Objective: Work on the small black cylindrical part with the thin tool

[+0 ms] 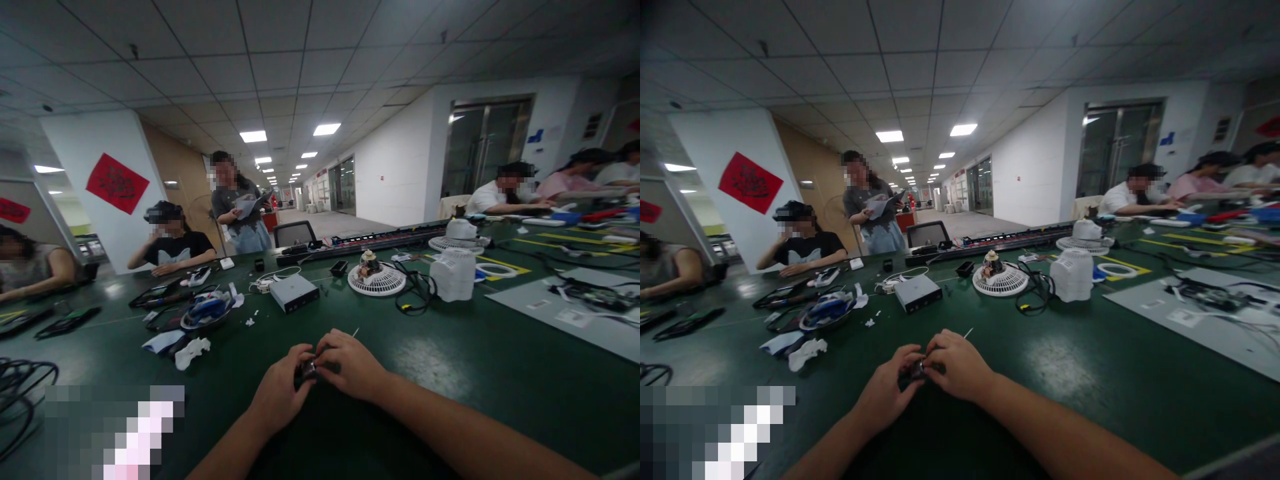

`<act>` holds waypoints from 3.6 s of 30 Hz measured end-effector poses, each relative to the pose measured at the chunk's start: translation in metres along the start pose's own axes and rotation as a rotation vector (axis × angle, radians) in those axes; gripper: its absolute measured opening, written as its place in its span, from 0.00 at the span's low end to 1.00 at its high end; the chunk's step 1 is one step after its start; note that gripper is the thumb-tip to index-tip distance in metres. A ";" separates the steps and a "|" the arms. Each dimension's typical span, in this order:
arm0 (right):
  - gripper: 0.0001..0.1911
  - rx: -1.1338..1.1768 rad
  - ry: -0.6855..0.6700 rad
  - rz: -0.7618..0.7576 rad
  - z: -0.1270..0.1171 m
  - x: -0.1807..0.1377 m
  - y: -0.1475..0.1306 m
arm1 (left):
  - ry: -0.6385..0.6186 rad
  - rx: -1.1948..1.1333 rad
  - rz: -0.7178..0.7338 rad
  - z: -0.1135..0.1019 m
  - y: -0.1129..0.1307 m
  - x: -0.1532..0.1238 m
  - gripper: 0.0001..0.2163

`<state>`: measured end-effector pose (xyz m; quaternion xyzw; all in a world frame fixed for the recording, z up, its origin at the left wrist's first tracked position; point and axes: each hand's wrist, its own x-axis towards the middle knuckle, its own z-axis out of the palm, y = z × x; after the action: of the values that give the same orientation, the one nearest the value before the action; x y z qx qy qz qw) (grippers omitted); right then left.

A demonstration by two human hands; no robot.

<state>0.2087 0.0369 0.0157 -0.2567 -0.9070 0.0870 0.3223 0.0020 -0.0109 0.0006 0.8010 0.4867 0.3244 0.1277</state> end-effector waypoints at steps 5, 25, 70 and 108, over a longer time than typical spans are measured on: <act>0.01 0.080 0.028 0.087 0.005 0.000 0.003 | -0.009 0.038 0.071 -0.002 0.002 0.000 0.22; 0.07 0.201 0.110 0.291 0.004 -0.003 -0.005 | 0.042 0.112 0.287 -0.010 0.016 0.001 0.19; 0.14 0.578 0.251 0.158 -0.001 -0.004 0.004 | 0.234 -0.021 -0.166 -0.002 0.000 0.006 0.20; 0.12 0.596 0.260 0.240 0.005 0.000 0.011 | 0.219 0.061 -0.187 -0.005 -0.003 0.008 0.17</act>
<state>0.2100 0.0462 0.0077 -0.2651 -0.7563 0.3522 0.4833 -0.0007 -0.0026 0.0058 0.7156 0.5798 0.3814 0.0791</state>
